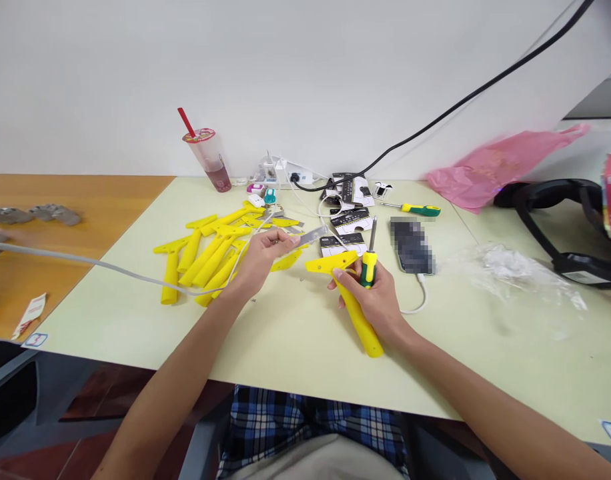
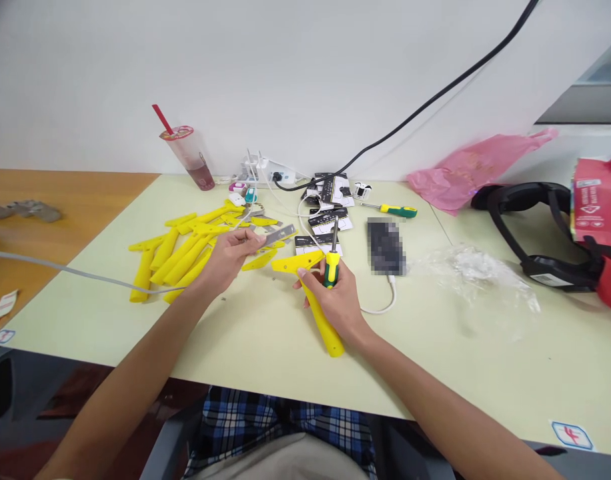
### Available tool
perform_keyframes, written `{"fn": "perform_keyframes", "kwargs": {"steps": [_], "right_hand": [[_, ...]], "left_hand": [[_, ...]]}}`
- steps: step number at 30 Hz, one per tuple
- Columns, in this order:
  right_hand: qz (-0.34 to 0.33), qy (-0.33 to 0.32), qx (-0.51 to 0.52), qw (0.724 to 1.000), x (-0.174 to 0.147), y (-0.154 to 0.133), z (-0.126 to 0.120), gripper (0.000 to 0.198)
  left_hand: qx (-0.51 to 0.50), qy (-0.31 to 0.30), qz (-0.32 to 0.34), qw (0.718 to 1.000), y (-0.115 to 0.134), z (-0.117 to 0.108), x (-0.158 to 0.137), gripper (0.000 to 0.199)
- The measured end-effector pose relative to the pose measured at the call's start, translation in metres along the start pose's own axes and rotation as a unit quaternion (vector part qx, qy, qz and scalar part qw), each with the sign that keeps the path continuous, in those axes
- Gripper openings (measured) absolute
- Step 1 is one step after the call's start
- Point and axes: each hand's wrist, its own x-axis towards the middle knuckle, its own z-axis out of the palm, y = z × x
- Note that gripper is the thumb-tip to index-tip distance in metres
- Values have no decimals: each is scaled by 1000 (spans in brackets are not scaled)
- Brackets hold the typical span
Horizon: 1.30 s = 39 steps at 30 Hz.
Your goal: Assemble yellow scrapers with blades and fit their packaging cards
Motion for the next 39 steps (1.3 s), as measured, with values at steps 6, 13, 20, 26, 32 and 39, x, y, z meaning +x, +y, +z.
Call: {"fn": "perform_keyframes", "kwargs": {"steps": [6, 13, 20, 26, 32, 39], "right_hand": [[-6, 8, -2, 1000, -1, -1, 1, 64], [2, 25, -11, 1000, -1, -1, 1, 64], [-10, 23, -6, 1000, 1, 2, 0, 57], [-15, 23, -4, 1000, 1, 1, -1, 55], [-18, 25, 3, 1000, 1, 1, 0, 58], [-26, 30, 4, 999, 0, 2, 0, 60]], "left_hand": [[26, -56, -47, 997, -9, 20, -11, 35], [-13, -45, -62, 997, -12, 22, -9, 40], [-67, -34, -64, 995, -12, 27, -9, 43], [-95, -31, -67, 993, -16, 25, -7, 42], [-72, -35, -62, 995, -15, 27, -9, 43], [-81, -8, -60, 995, -15, 28, -9, 39]]}}
